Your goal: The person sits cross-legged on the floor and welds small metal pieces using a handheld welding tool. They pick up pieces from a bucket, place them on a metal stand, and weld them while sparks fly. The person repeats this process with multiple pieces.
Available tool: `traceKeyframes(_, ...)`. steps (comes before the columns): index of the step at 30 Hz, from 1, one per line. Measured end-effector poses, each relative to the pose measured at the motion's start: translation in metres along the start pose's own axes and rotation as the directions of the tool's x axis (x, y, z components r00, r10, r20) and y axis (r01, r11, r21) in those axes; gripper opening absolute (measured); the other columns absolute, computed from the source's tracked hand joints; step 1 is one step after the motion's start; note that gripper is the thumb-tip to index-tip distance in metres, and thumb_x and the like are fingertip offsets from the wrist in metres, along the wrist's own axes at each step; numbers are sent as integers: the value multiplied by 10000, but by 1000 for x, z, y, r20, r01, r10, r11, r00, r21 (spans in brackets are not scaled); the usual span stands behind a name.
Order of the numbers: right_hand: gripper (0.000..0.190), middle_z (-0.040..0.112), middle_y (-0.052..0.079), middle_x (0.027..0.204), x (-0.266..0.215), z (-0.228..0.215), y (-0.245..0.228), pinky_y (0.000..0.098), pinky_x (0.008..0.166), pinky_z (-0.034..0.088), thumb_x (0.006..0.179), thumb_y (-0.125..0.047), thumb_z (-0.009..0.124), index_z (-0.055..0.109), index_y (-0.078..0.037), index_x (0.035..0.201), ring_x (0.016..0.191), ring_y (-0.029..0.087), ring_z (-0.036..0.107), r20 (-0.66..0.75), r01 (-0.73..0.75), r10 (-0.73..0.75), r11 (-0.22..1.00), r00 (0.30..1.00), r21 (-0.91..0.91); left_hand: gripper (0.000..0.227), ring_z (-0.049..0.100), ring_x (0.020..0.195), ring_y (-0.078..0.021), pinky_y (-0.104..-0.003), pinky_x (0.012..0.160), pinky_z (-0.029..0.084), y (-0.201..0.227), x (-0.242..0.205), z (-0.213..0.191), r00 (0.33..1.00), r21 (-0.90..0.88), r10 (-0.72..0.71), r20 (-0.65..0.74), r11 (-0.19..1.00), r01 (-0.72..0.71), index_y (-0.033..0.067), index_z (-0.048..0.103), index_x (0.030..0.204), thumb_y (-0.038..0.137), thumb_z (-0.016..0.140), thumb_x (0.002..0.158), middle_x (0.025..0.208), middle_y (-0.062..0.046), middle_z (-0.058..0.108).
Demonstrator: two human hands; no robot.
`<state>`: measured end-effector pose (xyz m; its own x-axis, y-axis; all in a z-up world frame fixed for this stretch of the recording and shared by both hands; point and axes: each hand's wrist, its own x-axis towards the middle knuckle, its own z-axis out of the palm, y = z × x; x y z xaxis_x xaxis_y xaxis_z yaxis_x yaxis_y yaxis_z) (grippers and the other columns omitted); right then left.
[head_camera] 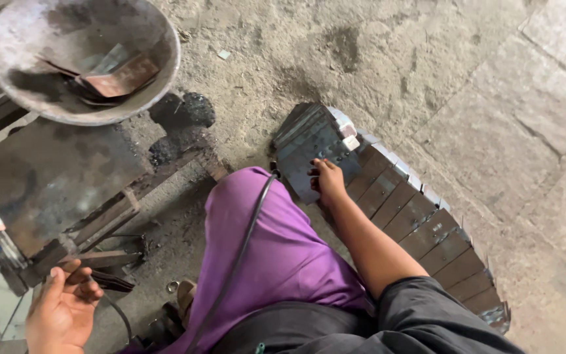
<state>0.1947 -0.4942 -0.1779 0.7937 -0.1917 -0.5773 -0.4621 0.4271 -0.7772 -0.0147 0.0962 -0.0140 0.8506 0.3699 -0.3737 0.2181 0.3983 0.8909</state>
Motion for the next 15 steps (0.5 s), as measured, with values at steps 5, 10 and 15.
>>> traceKeyframes(5, 483, 678, 169, 1163, -4, 5, -4, 376, 807, 475, 1062, -474, 541, 627, -94, 1346, 964, 237, 599, 297, 272, -131, 820, 946, -503, 344, 640, 837, -244, -397, 748, 514, 15, -20, 4, 998, -44, 56, 14, 998, -55, 18, 656, 1247, 348, 593, 1174, 1047, -106, 689)
traceKeyframes(10, 613, 680, 233, 1307, 14, -4, -12, 413, 1030, 493, 1060, -558, 501, 699, -33, 1308, 1172, 307, 653, 112, 19, 93, 682, 989, -731, 336, 639, 818, -228, -390, 728, 524, 22, -30, 5, 996, -115, 87, 22, 990, -84, 26, 654, 1247, 347, 602, 1160, 1053, -94, 687)
traceKeyframes(15, 456, 735, 189, 1147, -4, -47, -44, 406, 885, 595, 999, -365, 589, 716, 26, 1195, 991, 282, 719, 56, -148, 189, 892, 980, -427, 284, 640, 754, -212, -357, 659, 527, 26, -44, 47, 991, -182, 125, 43, 977, -115, 12, 675, 1205, 266, 628, 1089, 999, -110, 701)
